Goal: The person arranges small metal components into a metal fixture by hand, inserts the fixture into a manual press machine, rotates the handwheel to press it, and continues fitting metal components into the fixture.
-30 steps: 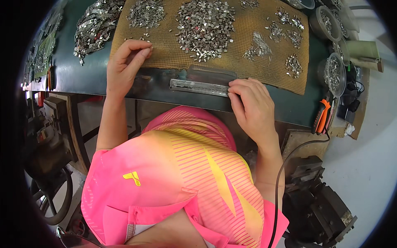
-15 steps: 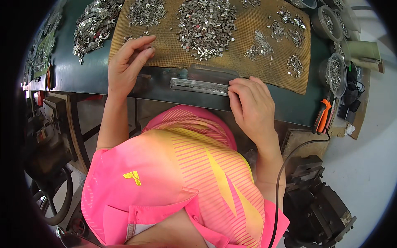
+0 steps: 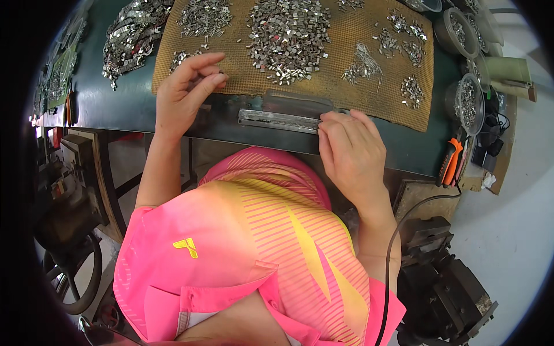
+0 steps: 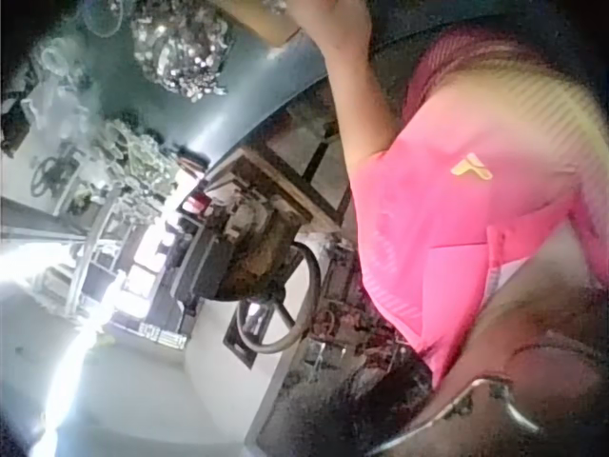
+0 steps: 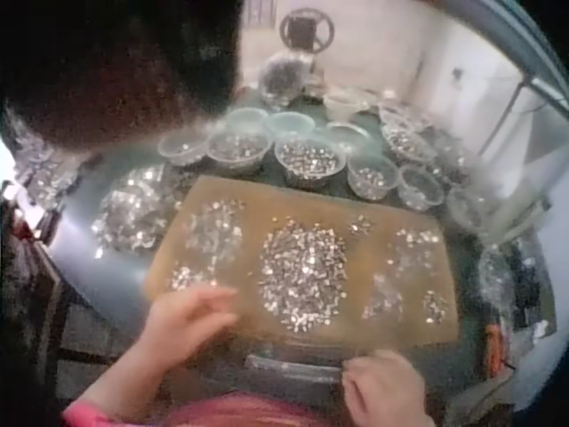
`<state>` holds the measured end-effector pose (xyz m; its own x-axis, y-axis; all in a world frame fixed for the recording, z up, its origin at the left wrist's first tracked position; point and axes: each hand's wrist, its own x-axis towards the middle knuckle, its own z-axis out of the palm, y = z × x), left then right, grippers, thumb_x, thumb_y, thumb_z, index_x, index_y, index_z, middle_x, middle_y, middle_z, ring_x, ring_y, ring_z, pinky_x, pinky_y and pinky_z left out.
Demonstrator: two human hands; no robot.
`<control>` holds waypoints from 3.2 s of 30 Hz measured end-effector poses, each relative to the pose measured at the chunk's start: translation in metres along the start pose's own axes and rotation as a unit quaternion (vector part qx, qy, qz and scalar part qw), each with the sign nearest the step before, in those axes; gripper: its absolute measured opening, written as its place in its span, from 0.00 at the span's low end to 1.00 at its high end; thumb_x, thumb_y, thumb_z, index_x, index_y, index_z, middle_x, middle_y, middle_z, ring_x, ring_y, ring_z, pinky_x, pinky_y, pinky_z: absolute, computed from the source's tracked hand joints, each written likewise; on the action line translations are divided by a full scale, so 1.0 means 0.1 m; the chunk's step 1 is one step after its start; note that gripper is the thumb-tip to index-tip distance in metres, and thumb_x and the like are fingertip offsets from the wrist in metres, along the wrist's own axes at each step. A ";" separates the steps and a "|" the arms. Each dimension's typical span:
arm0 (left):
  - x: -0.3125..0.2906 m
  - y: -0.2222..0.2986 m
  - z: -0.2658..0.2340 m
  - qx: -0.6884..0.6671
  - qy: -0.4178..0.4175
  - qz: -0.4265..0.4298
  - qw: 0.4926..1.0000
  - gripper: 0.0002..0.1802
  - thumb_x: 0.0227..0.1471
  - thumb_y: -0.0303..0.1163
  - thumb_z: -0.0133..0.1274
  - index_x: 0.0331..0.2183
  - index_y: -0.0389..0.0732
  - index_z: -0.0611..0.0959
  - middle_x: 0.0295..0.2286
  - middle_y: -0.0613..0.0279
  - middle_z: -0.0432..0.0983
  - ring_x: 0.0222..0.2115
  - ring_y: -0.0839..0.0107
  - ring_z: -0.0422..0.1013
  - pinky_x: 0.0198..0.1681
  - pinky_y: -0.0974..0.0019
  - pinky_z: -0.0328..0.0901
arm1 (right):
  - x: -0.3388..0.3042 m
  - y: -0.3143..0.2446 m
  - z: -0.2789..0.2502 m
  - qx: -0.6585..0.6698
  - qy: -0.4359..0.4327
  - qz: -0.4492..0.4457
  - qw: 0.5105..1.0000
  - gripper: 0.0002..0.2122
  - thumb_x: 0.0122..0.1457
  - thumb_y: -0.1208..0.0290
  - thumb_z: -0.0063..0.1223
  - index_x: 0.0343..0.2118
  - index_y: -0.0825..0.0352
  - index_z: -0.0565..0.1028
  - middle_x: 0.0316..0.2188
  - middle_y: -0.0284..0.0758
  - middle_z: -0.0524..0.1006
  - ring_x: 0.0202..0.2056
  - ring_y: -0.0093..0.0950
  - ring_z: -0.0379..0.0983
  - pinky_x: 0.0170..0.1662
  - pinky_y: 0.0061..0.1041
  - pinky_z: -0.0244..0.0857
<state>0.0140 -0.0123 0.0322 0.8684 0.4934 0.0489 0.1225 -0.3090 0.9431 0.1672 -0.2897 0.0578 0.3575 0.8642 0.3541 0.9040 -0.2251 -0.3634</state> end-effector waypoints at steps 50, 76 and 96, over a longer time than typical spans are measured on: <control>-0.18 0.02 0.53 0.108 -0.091 0.292 0.946 0.13 0.49 0.26 0.68 0.39 0.40 0.86 0.39 0.59 0.81 0.40 0.57 0.78 0.41 0.59 0.74 | 0.61 0.85 -0.17 0.081 0.106 0.164 0.977 0.06 0.64 0.76 0.59 0.41 0.66 0.84 0.40 0.38 0.85 0.41 0.35 0.83 0.45 0.29 0.74; -0.13 0.01 0.52 0.068 -0.090 0.256 0.960 0.09 0.52 0.25 0.65 0.38 0.40 0.86 0.37 0.60 0.80 0.37 0.59 0.77 0.39 0.58 0.72 | 0.84 0.98 0.04 -0.102 -0.021 0.160 0.982 0.08 0.61 0.64 0.62 0.31 0.62 0.80 0.30 0.33 0.80 0.36 0.37 0.78 0.38 0.39 0.71; -0.13 0.02 0.51 0.063 -0.096 0.246 0.962 0.10 0.52 0.24 0.65 0.38 0.38 0.86 0.37 0.59 0.81 0.38 0.59 0.78 0.40 0.59 0.72 | 0.79 1.08 0.03 -0.141 -0.015 0.082 0.986 0.03 0.61 0.70 0.60 0.32 0.62 0.79 0.29 0.34 0.79 0.35 0.38 0.79 0.38 0.39 0.72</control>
<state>0.0272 -0.0611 0.0170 0.9076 0.1065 0.4061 -0.2795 -0.5684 0.7738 0.2924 -0.2442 0.0442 0.5007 0.8176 0.2842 0.8656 -0.4753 -0.1575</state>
